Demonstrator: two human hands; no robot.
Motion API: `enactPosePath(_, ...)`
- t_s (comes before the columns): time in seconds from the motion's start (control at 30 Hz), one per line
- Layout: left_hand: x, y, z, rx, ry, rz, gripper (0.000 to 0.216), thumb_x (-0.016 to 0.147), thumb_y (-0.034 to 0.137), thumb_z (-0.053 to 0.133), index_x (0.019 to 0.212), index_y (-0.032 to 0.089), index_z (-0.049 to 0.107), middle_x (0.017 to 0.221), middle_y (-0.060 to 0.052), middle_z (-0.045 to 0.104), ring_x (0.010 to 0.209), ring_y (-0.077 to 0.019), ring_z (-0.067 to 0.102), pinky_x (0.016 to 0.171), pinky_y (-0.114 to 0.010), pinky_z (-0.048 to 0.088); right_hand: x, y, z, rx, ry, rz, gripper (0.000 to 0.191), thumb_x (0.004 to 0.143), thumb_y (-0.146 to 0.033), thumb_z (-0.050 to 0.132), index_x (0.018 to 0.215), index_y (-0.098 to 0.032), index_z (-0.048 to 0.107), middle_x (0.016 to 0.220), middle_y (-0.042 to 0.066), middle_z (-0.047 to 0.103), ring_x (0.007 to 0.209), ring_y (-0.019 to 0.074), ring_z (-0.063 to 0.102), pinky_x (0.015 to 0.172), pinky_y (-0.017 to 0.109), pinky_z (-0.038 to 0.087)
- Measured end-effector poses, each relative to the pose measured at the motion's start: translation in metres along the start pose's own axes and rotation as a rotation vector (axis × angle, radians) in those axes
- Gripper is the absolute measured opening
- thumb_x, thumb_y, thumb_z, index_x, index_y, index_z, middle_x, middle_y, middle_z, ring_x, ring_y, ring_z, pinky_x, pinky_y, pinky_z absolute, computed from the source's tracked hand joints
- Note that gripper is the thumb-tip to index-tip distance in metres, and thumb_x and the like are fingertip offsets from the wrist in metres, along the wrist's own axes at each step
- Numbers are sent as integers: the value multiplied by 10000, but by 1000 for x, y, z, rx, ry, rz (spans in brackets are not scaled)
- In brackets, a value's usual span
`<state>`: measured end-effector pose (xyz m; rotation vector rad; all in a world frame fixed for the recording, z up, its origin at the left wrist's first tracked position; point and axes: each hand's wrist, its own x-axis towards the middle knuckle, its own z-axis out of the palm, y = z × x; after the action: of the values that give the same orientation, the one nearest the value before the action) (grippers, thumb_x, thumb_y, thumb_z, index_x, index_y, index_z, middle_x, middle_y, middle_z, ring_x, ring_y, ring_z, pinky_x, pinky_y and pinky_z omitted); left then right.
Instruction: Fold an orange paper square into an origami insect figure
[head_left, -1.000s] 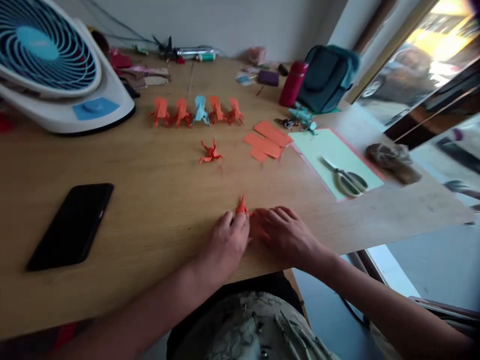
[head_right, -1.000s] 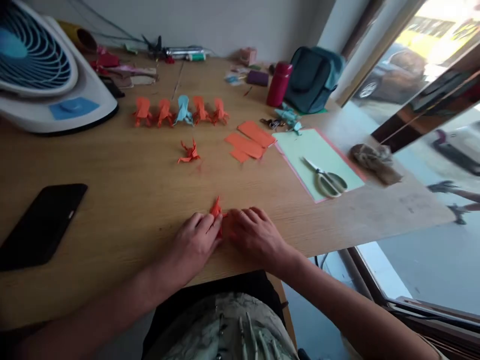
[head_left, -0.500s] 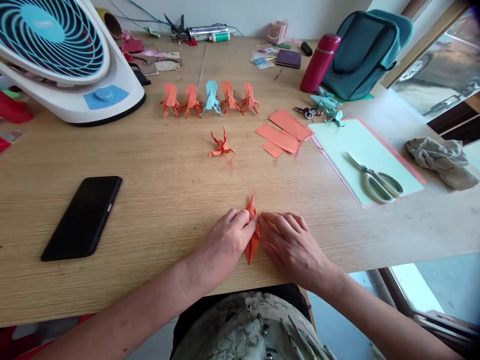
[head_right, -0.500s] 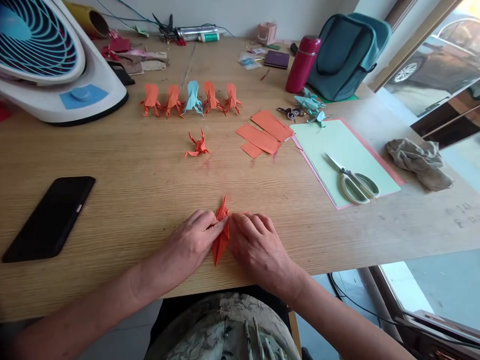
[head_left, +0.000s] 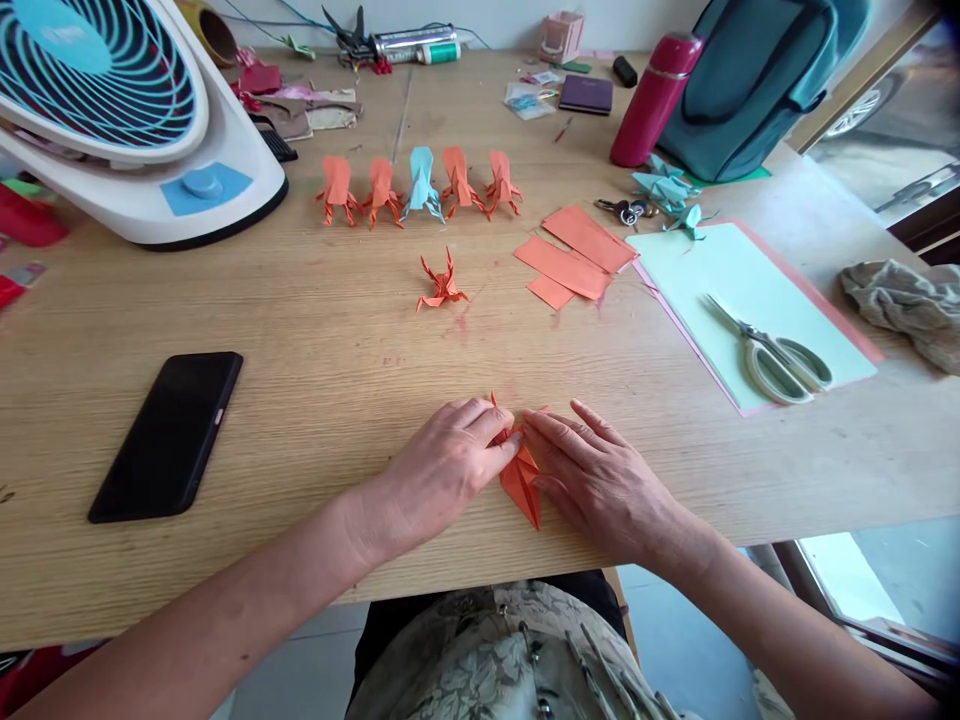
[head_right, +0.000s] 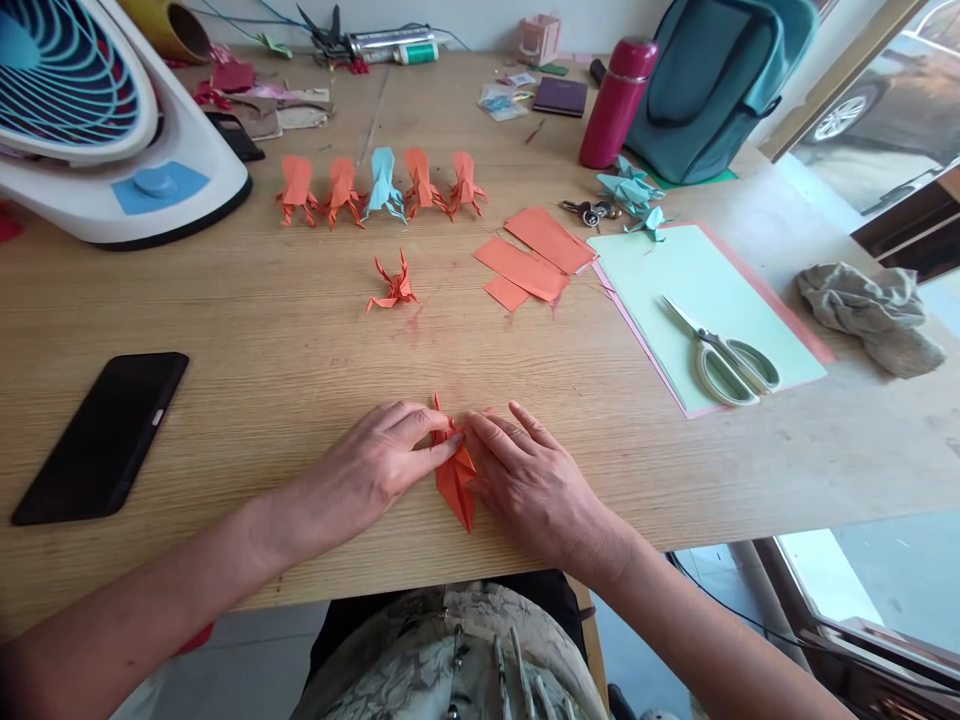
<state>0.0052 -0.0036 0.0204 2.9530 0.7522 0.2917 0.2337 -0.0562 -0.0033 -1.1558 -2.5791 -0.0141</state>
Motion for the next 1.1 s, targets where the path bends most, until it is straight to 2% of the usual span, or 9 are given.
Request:
enactPosePath(0.17, -4, -4, 10, -46, 43, 10, 223, 998, 111, 519, 1168, 162, 653, 1169, -66, 630, 1033, -211, 555, 931, -352, 502, 3, -4, -3, -3, 0, 25, 415, 1045, -270, 432, 1387, -73, 559, 1414, 189, 596, 1290, 273, 574, 1182, 522, 351)
enactPosePath(0.3, -3, 5, 14, -27, 43, -29, 155, 997, 135, 527, 1067, 146, 665, 1126, -74, 629, 996, -219, 559, 891, -358, 527, 5, -12, -3, 52, 5, 50, 412, 1048, -265, 405, 1407, -114, 538, 1377, 169, 625, 1233, 256, 608, 1153, 515, 361)
enactPosePath(0.43, -4, 8, 19, -41, 55, -45, 247, 1008, 96, 473, 1193, 116, 636, 1036, -79, 625, 930, -201, 566, 828, -319, 551, 3, -11, 1, 51, -7, 109, 416, 1056, -281, 397, 1437, -162, 512, 1391, 130, 627, 1269, 257, 586, 1175, 513, 296)
enactPosePath(0.53, -7, 4, 20, -59, 63, -29, 295, 1021, 108, 451, 1269, 114, 611, 1063, -87, 629, 957, -202, 576, 837, -321, 556, 0, -6, 2, -3, -15, 164, 399, 1059, -305, 414, 1406, -156, 545, 1434, 118, 602, 1334, 271, 536, 1180, 494, 270)
enactPosePath(0.67, -6, -4, 15, -48, 45, 16, 308, 1017, 126, 474, 1290, 128, 618, 1139, -99, 636, 1038, -227, 572, 904, -356, 543, 2, -2, 1, -23, -13, 192, 361, 1057, -310, 433, 1342, -162, 596, 1419, 106, 618, 1330, 276, 538, 1154, 487, 303)
enactPosePath(0.8, 3, -7, 13, -121, 52, -14, 237, 1012, 153, 510, 1170, 170, 685, 1095, -73, 645, 993, -208, 588, 892, -348, 528, 6, -2, -2, -10, 39, 194, 288, 1038, -287, 485, 1239, -160, 647, 1362, 123, 650, 1261, 294, 582, 1116, 514, 359)
enactPosePath(0.97, 16, -10, 15, -370, 57, -78, 79, 922, 146, 674, 997, 147, 699, 988, -48, 632, 911, -173, 607, 809, -281, 511, 6, -11, -3, 78, 147, 96, 322, 997, -133, 523, 1315, -102, 566, 1282, 174, 670, 1176, 251, 621, 1071, 475, 446)
enactPosePath(1.1, 21, -14, 13, -547, 49, -136, 140, 856, 93, 740, 968, 156, 683, 915, -11, 622, 870, -152, 616, 764, -246, 492, 4, -15, 0, 163, 187, 67, 352, 975, -58, 525, 1321, -127, 533, 1230, 149, 686, 1191, 212, 613, 1063, 435, 478)
